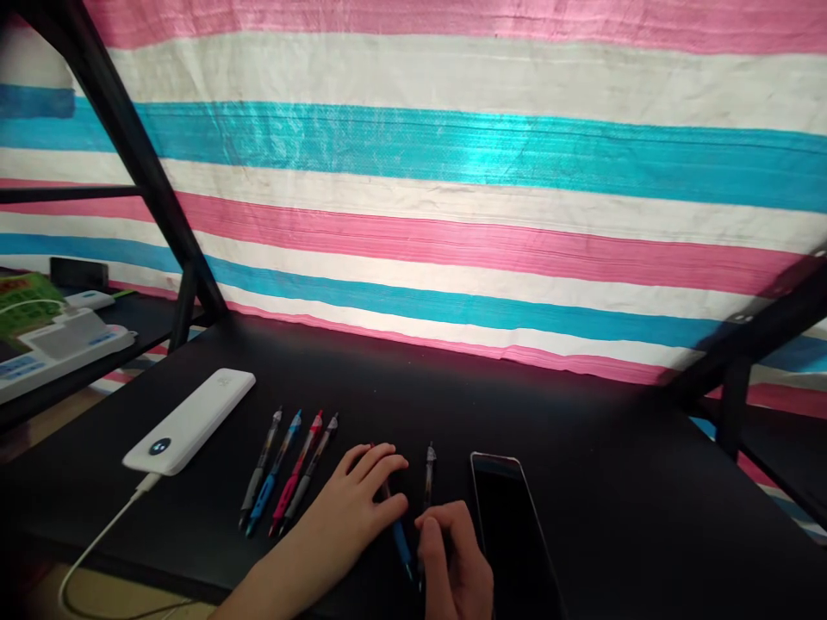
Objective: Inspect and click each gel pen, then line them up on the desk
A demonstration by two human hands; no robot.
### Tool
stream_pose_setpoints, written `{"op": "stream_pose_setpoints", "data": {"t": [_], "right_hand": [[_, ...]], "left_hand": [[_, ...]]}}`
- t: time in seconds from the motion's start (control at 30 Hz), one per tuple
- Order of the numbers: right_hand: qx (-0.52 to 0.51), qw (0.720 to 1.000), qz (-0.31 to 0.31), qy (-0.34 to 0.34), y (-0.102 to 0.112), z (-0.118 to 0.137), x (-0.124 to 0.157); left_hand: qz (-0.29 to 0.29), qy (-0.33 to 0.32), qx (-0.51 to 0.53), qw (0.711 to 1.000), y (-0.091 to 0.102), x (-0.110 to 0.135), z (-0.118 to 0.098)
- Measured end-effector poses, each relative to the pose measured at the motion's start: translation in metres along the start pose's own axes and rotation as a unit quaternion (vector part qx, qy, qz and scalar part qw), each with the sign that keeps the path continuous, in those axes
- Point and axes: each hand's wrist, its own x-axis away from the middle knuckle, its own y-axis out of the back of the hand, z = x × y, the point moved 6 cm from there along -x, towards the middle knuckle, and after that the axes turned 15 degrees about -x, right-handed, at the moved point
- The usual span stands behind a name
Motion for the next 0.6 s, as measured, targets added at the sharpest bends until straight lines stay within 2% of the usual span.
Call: {"op": "stream_pose_setpoints", "data": {"t": [0.13,0.27,0.33,0.47,0.6], "right_hand": [[0.031,0.998,0.0,0.062,-0.006,0.006,-0.001],[0.071,0.991,0.047,0.103,-0.016,0.007,-0.001],[0.087,0.988,0.071,0.108,-0.019,0.006,-0.001],[0.087,0.985,0.093,0.117,-0.018,0.004,0.0],[0.058,0.985,0.089,0.138,-0.015,0.001,0.001]], "left_hand": [[-0.035,0.028,0.009,0.999,0.02,0.004,0.016],[-0.084,0.041,-0.003,0.996,0.052,0.004,0.023],[-0.091,0.038,-0.002,0.995,0.06,0.005,0.023],[-0.09,0.03,0.008,0.995,0.064,0.005,0.02],[-0.07,0.023,0.007,0.997,0.061,0.001,0.019]]}}
